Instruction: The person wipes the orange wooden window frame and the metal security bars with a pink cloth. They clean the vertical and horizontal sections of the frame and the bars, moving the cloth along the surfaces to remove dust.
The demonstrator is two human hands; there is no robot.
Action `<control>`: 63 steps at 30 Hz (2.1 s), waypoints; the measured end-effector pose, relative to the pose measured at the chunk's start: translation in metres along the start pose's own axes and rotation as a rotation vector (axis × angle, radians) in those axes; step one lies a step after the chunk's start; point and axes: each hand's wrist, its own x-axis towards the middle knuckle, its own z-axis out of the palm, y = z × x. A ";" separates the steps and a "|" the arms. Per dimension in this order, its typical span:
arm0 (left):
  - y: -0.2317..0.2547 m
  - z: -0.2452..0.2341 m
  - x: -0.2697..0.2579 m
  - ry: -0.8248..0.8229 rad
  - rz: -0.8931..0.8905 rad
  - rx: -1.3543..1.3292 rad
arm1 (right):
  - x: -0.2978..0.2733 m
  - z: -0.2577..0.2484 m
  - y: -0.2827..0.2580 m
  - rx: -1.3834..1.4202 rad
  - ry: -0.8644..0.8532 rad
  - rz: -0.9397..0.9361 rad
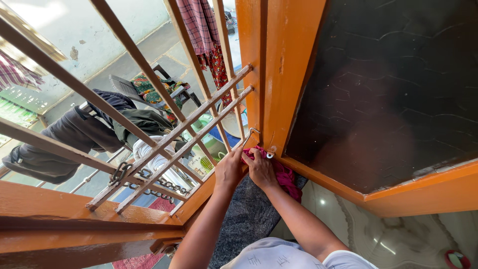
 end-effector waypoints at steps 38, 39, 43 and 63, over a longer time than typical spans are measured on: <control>-0.059 0.051 0.045 -0.038 0.481 0.323 | -0.003 -0.009 0.008 0.382 0.128 -0.049; -0.058 0.049 0.044 -0.046 0.477 0.319 | -0.004 -0.005 0.009 0.404 0.148 0.061; -0.053 0.039 0.044 -0.014 0.498 0.314 | -0.007 0.007 0.011 0.187 0.155 -0.010; -0.049 0.035 0.041 0.086 0.560 0.278 | 0.017 0.053 -0.002 0.342 0.114 0.656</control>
